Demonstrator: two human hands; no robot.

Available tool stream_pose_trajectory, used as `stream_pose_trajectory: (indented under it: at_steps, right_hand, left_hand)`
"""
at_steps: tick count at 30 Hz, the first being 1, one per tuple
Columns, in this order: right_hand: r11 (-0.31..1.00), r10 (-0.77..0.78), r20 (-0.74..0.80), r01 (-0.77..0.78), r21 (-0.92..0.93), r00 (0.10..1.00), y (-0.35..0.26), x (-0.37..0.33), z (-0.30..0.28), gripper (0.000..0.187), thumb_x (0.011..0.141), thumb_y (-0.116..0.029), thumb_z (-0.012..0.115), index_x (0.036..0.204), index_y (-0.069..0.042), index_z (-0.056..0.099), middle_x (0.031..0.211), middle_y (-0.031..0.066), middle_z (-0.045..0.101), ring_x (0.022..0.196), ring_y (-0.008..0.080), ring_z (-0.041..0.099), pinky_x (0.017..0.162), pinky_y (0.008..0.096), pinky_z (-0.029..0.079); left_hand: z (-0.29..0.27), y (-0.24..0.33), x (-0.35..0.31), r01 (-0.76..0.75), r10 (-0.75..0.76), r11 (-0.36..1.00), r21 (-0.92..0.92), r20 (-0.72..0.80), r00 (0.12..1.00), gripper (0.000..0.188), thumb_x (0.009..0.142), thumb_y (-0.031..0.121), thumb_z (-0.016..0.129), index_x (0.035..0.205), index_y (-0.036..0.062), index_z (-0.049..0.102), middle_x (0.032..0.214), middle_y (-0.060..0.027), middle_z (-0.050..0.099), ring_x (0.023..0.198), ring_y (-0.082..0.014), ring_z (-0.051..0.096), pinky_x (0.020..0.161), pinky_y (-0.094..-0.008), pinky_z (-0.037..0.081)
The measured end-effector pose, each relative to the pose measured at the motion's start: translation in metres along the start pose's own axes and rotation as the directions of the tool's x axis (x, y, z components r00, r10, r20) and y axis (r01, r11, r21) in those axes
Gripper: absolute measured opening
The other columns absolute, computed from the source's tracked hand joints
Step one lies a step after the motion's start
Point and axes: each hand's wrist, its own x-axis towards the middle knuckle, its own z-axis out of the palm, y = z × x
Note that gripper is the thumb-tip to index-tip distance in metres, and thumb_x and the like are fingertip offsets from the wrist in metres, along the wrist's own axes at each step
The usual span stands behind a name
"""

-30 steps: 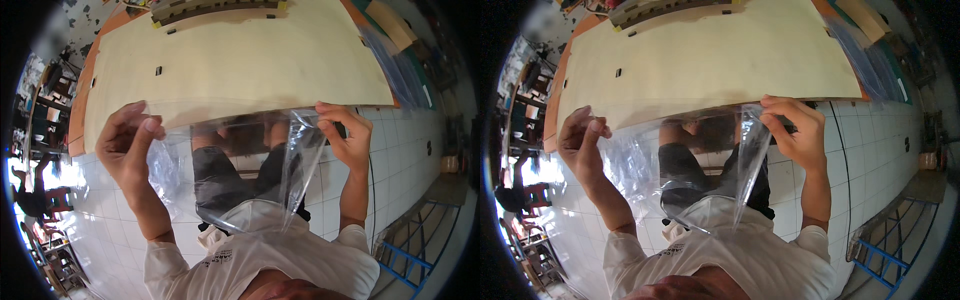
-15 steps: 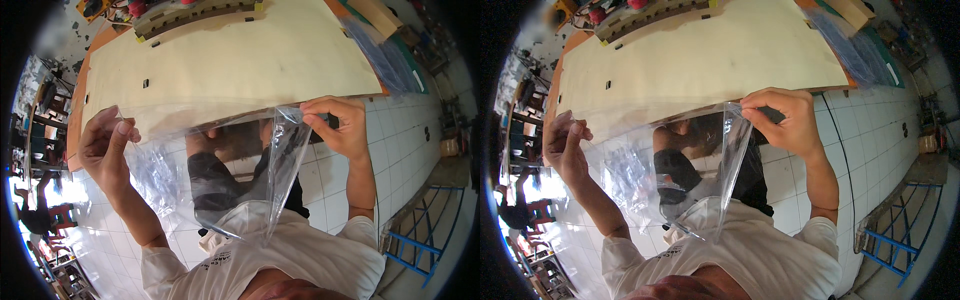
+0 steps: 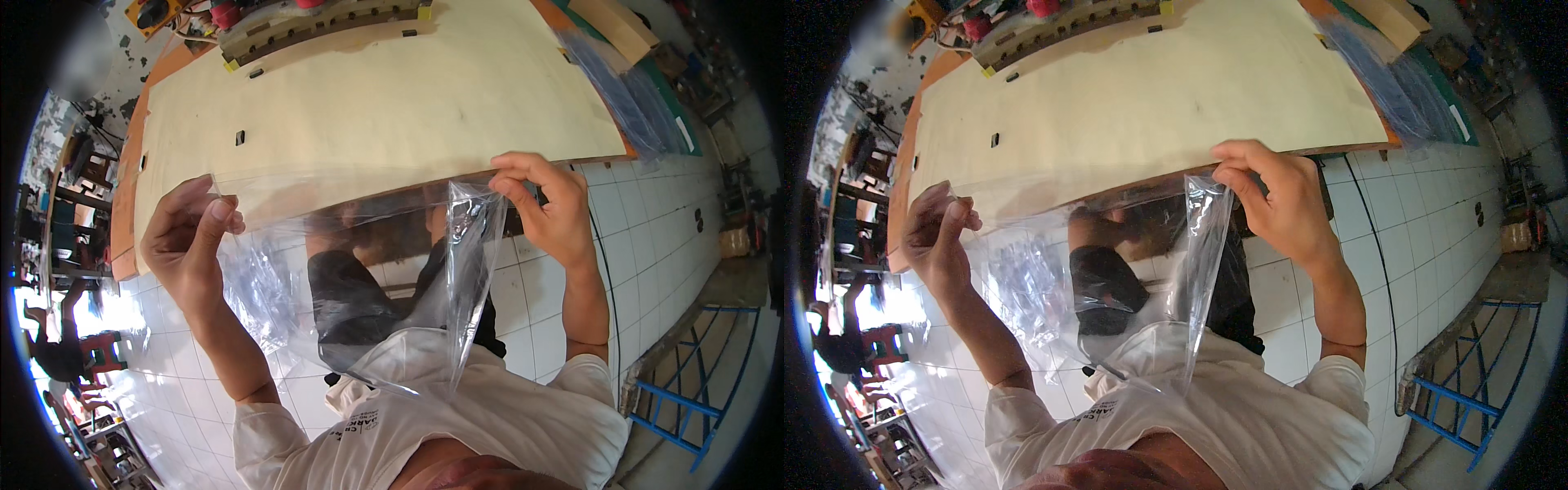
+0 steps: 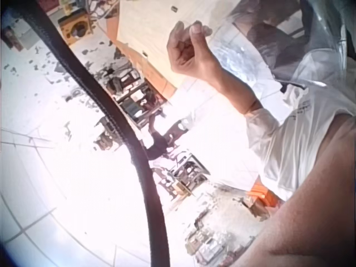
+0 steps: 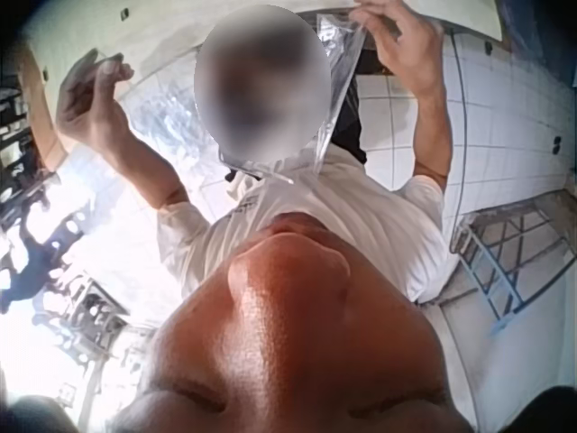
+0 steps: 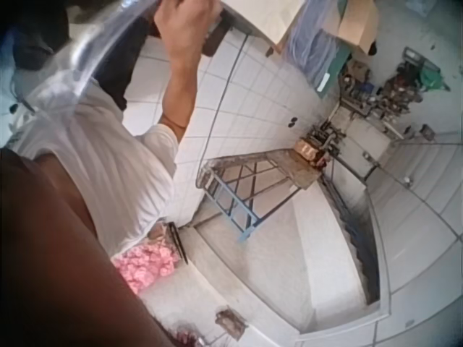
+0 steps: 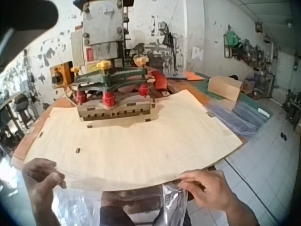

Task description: The person folds a small plastic piece by hand, opens and unfolds a plastic sheet, and positions it on the workbench under the sealing machine.

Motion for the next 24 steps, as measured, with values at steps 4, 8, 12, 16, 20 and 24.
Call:
stream_pose_trajectory:
  at_steps: [4, 8, 12, 16, 20, 24]
  right_hand:
    - [0.999, -0.021, 0.019, 0.022, -0.026, 1.000, 0.011, 0.001, 0.001, 0.010, 0.085, -0.001, 0.067, 0.094, 0.000, 0.070, 0.080, 0.0120, 0.072, 0.071, 0.0227, 0.071, 0.065, 0.0282, 0.053]
    - [1.000, -0.024, 0.015, 0.024, -0.013, 1.000, 0.007, -0.002, -0.002, 0.007, 0.083, -0.001, 0.069, 0.089, 0.000, 0.072, 0.079, 0.0125, 0.071, 0.069, 0.0224, 0.070, 0.063, 0.0273, 0.052]
    - [0.979, -0.168, 0.230, 0.134, 0.156, 0.958, -0.009, -0.011, -0.034, 0.005, 0.080, -0.004, 0.071, 0.084, -0.001, 0.073, 0.074, 0.0108, 0.070, 0.065, 0.0203, 0.069, 0.060, 0.0279, 0.052]
    - [0.699, -0.454, 0.277, 0.146, 0.700, 0.847, -0.015, -0.013, -0.036, 0.011, 0.081, -0.009, 0.072, 0.090, -0.002, 0.073, 0.076, 0.0099, 0.070, 0.064, 0.0214, 0.066, 0.059, 0.0309, 0.052]
    - [0.901, -0.377, 0.254, 0.289, 0.322, 0.891, -0.040, 0.026, -0.020, 0.025, 0.086, -0.015, 0.067, 0.108, -0.003, 0.070, 0.108, 0.0196, 0.064, 0.094, 0.0299, 0.063, 0.073, 0.0371, 0.053]
    - [0.800, -0.598, 0.339, 0.564, 0.203, 0.727, -0.050, 0.050, -0.008, 0.030, 0.094, -0.026, 0.060, 0.114, -0.006, 0.068, 0.136, 0.0289, 0.046, 0.125, 0.0397, 0.046, 0.102, 0.0469, 0.037]
  left_hand:
    - [0.006, -0.003, 0.001, 0.036, -0.036, 0.999, 0.019, 0.004, 0.999, 0.028, 0.081, 0.001, 0.072, 0.108, -0.0044, 0.065, 0.081, -0.0134, 0.069, 0.066, -0.0162, 0.063, 0.059, -0.0288, 0.051]
    - [0.011, -0.007, 0.004, 0.096, -0.096, 0.995, -0.004, -0.012, 0.995, 0.025, 0.080, -0.004, 0.072, 0.104, -0.0057, 0.065, 0.079, -0.0120, 0.069, 0.067, -0.0144, 0.064, 0.063, -0.0260, 0.052]
    - [0.012, -0.011, 0.007, 0.080, -0.079, 0.996, -0.040, 0.031, 0.996, 0.027, 0.081, -0.004, 0.071, 0.107, -0.0061, 0.064, 0.083, -0.0122, 0.069, 0.073, -0.0140, 0.065, 0.069, -0.0246, 0.053]
    - [0.033, -0.009, 0.011, -0.015, 0.056, 0.981, -0.192, 0.212, 0.976, 0.037, 0.080, -0.008, 0.072, 0.115, -0.0068, 0.059, 0.085, -0.0119, 0.070, 0.084, -0.0161, 0.068, 0.075, -0.0248, 0.053]
    - [0.068, 0.005, -0.001, -0.016, 0.198, 0.942, -0.336, 0.516, 0.833, 0.074, 0.076, -0.006, 0.076, 0.139, -0.0033, 0.036, 0.111, -0.0135, 0.066, 0.083, -0.0171, 0.070, 0.079, -0.0274, 0.053]
    - [0.106, 0.018, -0.007, 0.090, 0.180, 0.924, -0.372, 0.628, 0.757, 0.088, 0.077, -0.009, 0.072, 0.149, 0.0029, 0.024, 0.129, -0.0142, 0.057, 0.083, -0.0198, 0.072, 0.080, -0.0298, 0.054]
